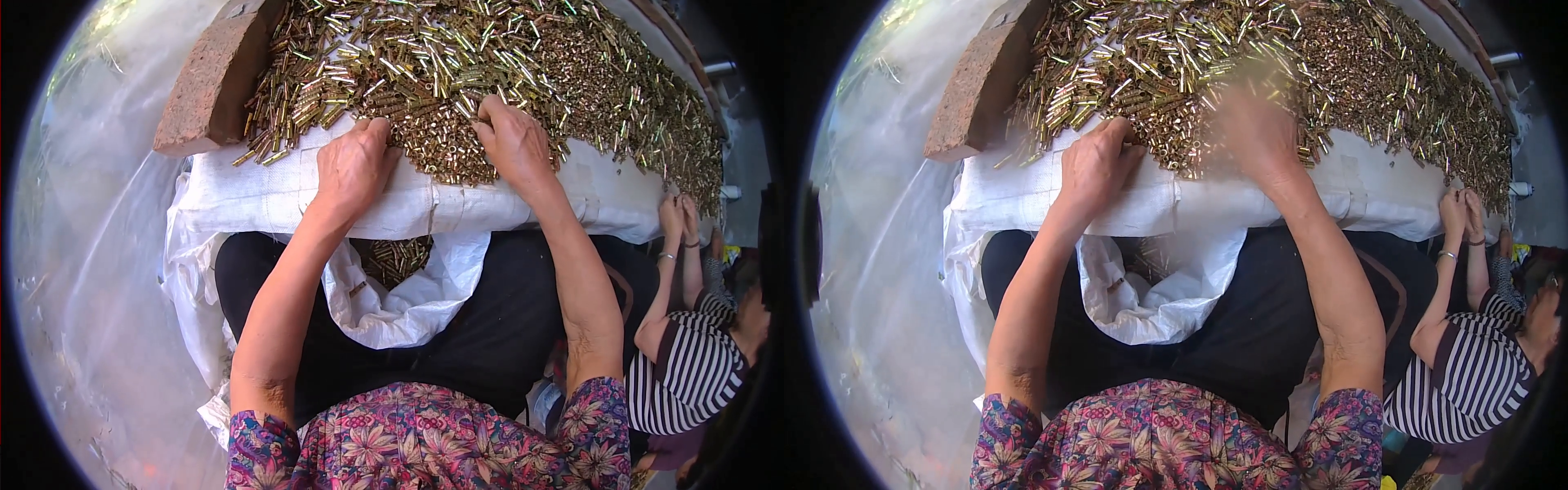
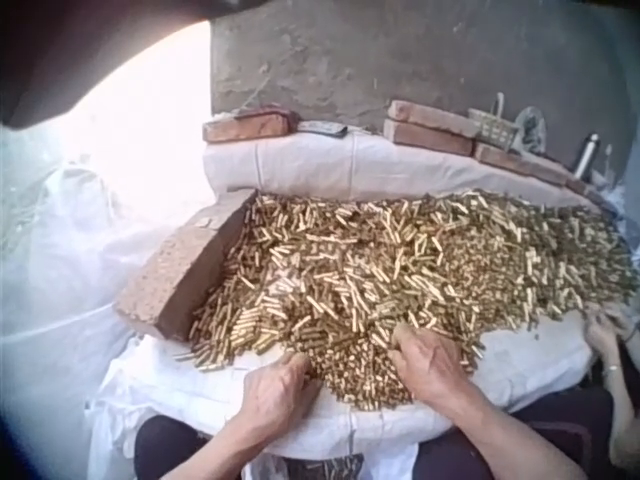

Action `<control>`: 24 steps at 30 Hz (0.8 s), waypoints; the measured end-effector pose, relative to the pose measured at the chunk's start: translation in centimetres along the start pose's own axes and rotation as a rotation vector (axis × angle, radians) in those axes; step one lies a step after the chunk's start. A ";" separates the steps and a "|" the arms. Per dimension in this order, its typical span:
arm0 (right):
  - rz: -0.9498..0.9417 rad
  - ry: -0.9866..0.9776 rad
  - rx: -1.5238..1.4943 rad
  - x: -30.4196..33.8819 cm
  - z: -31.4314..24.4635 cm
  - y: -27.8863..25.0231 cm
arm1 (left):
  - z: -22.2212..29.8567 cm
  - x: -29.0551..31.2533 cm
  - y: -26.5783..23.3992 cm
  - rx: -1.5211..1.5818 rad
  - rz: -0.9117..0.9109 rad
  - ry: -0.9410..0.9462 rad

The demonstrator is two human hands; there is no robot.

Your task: The person assembles metal fastener components by picking up pieces from the table, fitting them together by hand, and dropping the assembled parts into a bag.

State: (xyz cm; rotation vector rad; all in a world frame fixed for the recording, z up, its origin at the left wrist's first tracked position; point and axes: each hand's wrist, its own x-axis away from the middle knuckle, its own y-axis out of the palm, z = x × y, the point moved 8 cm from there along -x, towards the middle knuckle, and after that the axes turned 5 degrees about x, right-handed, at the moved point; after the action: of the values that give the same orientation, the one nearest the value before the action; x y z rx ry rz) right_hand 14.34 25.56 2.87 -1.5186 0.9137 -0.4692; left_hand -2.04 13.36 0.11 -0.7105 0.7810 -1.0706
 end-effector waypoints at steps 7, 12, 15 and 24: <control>-0.008 0.124 -0.636 3.2 0.2 -0.4 | 0.0 -0.1 0.0 -0.030 -0.024 -0.024; -0.207 0.270 -1.154 6.9 -1.7 0.4 | -0.2 -0.5 0.2 -0.014 -0.015 0.003; -0.204 0.289 -1.268 8.5 -2.0 0.5 | -0.1 -0.4 0.0 -0.008 -0.039 0.046; -0.272 0.241 -1.341 11.2 -4.8 0.5 | -0.8 3.1 -3.4 0.242 0.011 0.037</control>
State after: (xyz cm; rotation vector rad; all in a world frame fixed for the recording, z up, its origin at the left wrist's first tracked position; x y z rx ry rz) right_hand 17.40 13.94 0.85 -2.8674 1.3084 -0.1923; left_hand -3.49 9.26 1.87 -0.4817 0.6726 -1.1480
